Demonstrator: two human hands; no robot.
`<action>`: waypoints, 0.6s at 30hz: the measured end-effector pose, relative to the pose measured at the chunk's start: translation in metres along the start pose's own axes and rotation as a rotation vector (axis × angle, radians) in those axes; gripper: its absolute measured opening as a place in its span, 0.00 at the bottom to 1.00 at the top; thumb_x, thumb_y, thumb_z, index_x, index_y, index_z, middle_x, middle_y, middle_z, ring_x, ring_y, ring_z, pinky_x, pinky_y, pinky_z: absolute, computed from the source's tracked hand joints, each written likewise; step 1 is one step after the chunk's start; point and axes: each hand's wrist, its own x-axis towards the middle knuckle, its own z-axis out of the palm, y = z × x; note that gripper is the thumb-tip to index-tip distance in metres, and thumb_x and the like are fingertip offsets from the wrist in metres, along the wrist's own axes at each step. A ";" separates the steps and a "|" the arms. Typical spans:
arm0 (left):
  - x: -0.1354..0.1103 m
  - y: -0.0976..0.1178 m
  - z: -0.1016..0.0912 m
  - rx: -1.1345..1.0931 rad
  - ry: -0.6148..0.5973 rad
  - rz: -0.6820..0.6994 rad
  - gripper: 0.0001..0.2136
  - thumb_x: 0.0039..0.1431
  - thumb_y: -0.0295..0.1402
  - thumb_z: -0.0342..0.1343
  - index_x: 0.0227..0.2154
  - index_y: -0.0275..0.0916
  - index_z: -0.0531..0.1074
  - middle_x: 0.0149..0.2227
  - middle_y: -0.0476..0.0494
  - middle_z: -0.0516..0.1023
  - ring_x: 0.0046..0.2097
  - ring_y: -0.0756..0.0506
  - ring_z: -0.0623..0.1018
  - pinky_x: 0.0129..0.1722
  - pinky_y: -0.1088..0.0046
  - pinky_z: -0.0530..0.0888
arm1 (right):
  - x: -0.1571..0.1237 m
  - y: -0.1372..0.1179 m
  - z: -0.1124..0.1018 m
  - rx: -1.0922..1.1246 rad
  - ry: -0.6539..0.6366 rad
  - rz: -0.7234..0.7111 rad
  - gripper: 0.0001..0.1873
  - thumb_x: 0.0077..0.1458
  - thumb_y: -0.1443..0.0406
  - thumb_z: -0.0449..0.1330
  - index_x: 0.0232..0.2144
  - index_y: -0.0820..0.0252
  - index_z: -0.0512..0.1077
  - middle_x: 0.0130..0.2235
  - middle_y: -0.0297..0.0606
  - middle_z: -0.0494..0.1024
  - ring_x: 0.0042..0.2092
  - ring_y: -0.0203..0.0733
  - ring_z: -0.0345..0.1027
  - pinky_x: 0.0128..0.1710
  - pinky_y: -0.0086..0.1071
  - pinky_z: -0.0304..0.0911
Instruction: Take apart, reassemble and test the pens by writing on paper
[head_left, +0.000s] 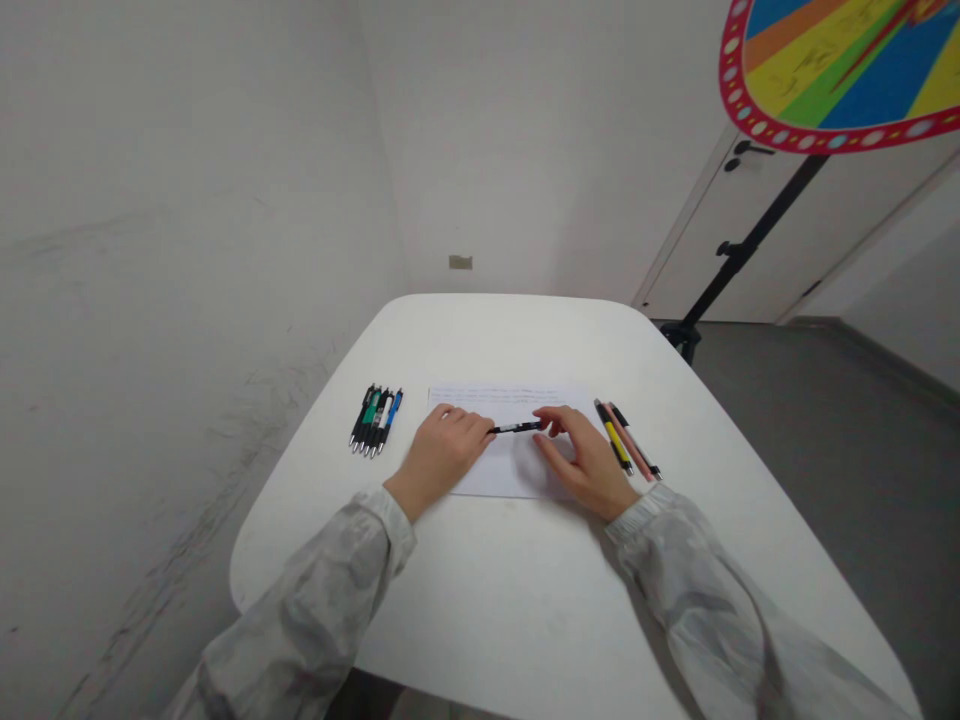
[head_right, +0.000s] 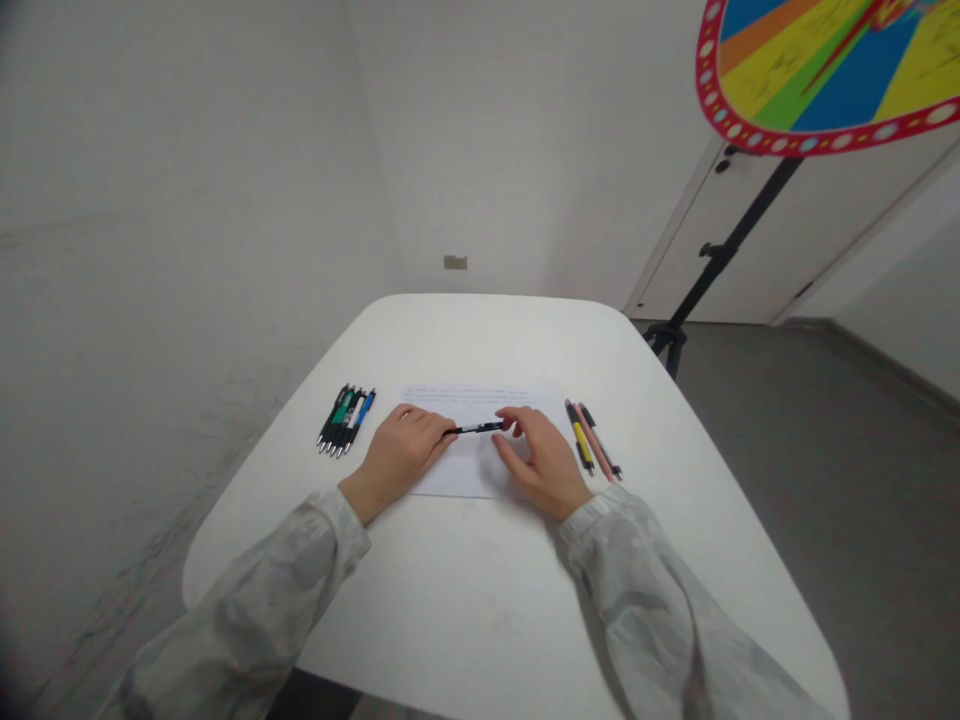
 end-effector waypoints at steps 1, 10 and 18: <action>0.004 0.001 0.003 -0.007 0.007 0.022 0.15 0.82 0.39 0.46 0.48 0.40 0.77 0.43 0.41 0.85 0.46 0.39 0.82 0.51 0.56 0.71 | 0.002 0.001 0.002 -0.013 -0.008 -0.006 0.13 0.72 0.59 0.58 0.55 0.55 0.73 0.46 0.44 0.80 0.46 0.52 0.75 0.48 0.47 0.70; 0.000 -0.018 0.022 -0.265 0.118 -0.076 0.13 0.77 0.43 0.56 0.45 0.41 0.80 0.43 0.43 0.86 0.46 0.41 0.82 0.50 0.59 0.73 | 0.001 0.011 0.007 -0.035 -0.013 -0.002 0.10 0.75 0.59 0.54 0.49 0.54 0.74 0.40 0.43 0.80 0.43 0.52 0.72 0.44 0.46 0.67; -0.006 -0.022 0.025 -0.381 0.195 -0.092 0.10 0.74 0.42 0.61 0.43 0.41 0.80 0.38 0.45 0.84 0.41 0.43 0.81 0.45 0.63 0.74 | 0.001 0.011 0.010 0.041 0.060 0.003 0.10 0.75 0.60 0.55 0.51 0.54 0.74 0.43 0.43 0.78 0.45 0.51 0.72 0.48 0.47 0.68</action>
